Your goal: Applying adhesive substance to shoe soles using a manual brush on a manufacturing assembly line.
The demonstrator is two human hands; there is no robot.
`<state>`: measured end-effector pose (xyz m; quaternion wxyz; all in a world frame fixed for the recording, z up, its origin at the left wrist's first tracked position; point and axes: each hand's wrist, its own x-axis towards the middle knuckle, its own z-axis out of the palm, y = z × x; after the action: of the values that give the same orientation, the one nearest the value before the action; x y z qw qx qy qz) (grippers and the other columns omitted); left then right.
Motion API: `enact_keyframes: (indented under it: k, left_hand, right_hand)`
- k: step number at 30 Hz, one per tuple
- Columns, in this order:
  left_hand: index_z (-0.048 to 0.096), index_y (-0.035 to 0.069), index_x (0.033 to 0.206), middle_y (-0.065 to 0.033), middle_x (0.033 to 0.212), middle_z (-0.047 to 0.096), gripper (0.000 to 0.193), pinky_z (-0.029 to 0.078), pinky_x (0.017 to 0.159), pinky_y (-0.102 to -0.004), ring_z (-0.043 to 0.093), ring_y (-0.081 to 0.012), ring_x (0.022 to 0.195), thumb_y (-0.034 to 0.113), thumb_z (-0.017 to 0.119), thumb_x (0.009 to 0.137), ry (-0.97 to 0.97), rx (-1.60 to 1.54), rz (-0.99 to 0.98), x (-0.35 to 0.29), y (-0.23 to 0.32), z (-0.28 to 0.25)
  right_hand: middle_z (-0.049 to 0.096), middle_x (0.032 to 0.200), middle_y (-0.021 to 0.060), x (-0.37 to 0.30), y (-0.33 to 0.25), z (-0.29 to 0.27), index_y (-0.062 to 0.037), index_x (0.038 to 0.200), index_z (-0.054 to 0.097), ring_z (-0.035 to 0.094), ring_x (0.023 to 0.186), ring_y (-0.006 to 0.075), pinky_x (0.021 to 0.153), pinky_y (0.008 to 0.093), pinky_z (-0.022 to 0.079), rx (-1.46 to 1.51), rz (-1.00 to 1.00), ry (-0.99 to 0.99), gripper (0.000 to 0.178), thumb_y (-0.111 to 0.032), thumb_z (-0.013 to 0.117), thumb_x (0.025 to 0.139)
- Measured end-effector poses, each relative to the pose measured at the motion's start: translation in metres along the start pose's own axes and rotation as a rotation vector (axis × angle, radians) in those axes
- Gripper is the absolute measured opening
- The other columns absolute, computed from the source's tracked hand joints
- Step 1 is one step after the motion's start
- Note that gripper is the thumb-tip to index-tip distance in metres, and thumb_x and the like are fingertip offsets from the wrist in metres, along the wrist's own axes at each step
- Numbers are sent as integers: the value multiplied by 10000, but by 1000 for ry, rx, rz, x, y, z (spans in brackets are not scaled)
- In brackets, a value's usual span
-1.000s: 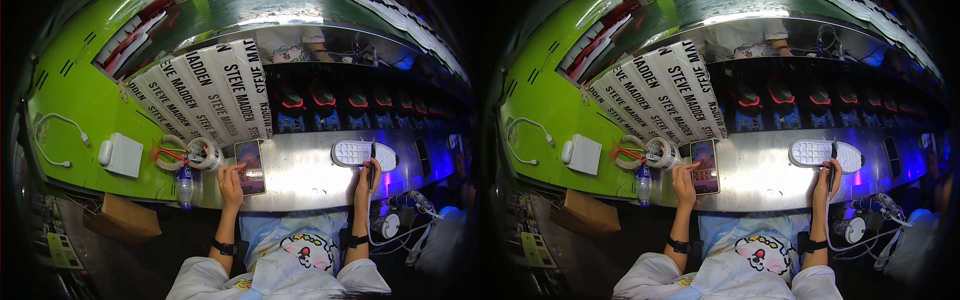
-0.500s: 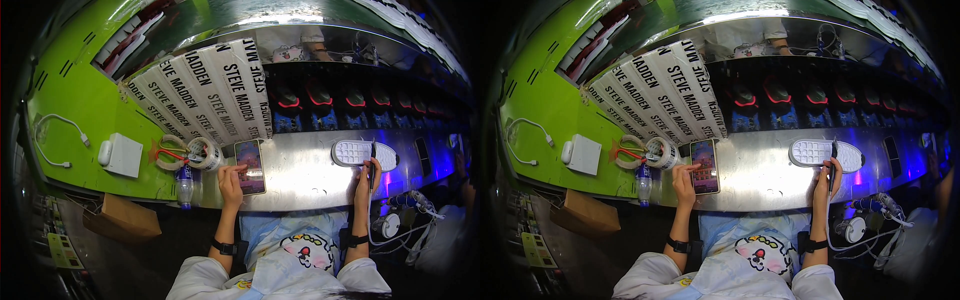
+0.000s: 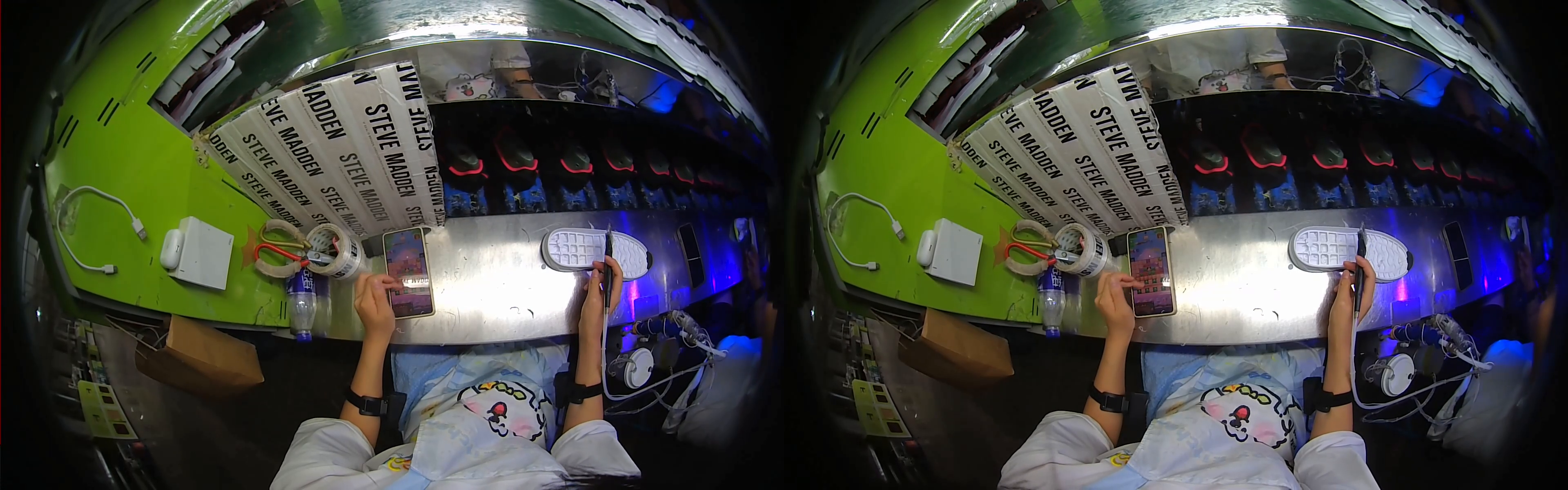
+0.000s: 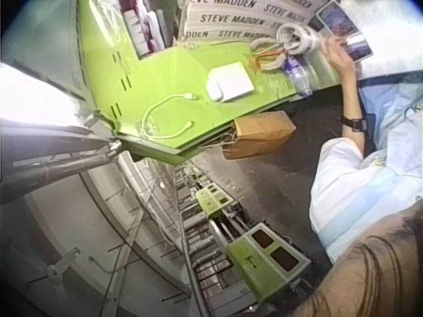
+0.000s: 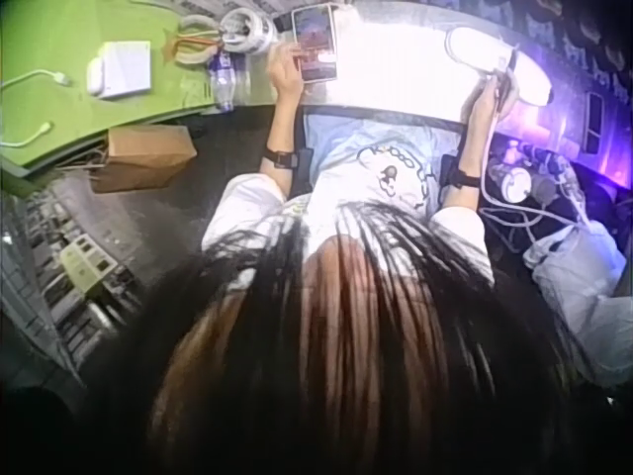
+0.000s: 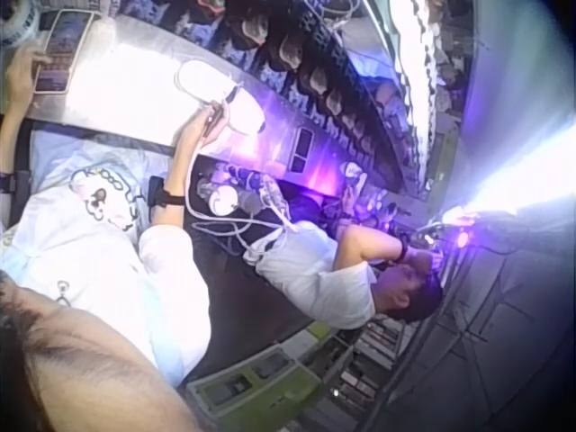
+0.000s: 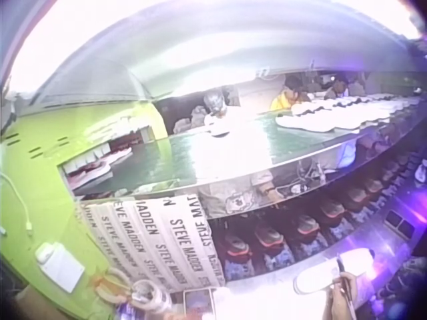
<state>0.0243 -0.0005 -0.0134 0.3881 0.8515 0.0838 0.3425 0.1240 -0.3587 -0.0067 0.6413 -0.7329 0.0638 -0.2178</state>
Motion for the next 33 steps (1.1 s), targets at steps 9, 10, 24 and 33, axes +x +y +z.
enact_keyframes:
  k: [9,10,24,33]
  left_hand:
    - [602,-39,814,-138,780,580,341,467,708,-331,569,-250,750,134,347,960,161,-62,-71,7,18,0]
    - [605,-39,821,-138,787,580,338,466,709,-332,568,-250,754,134,350,960,163,-54,-60,7,16,0]
    - [614,-39,850,-129,804,596,323,453,712,-338,558,-254,780,139,368,960,158,-44,-63,8,16,2]
    - [590,-40,884,-121,837,615,326,469,747,-318,578,-218,781,147,337,966,115,10,-55,7,14,1]
  right_hand:
    - [579,993,33,0,3,-3,-57,1184,516,484,840,83,786,213,391,-14,-17,6,301,7,504,891]
    - [579,993,33,1,4,-3,-57,1184,516,484,840,83,786,213,391,-14,-18,7,301,7,504,891]
    - [583,992,38,-1,-4,0,-66,1195,516,477,739,55,662,185,414,9,25,29,314,3,512,888]
    - [570,977,32,2,0,0,-54,1193,521,488,789,88,753,210,412,1,-31,31,327,0,534,871]
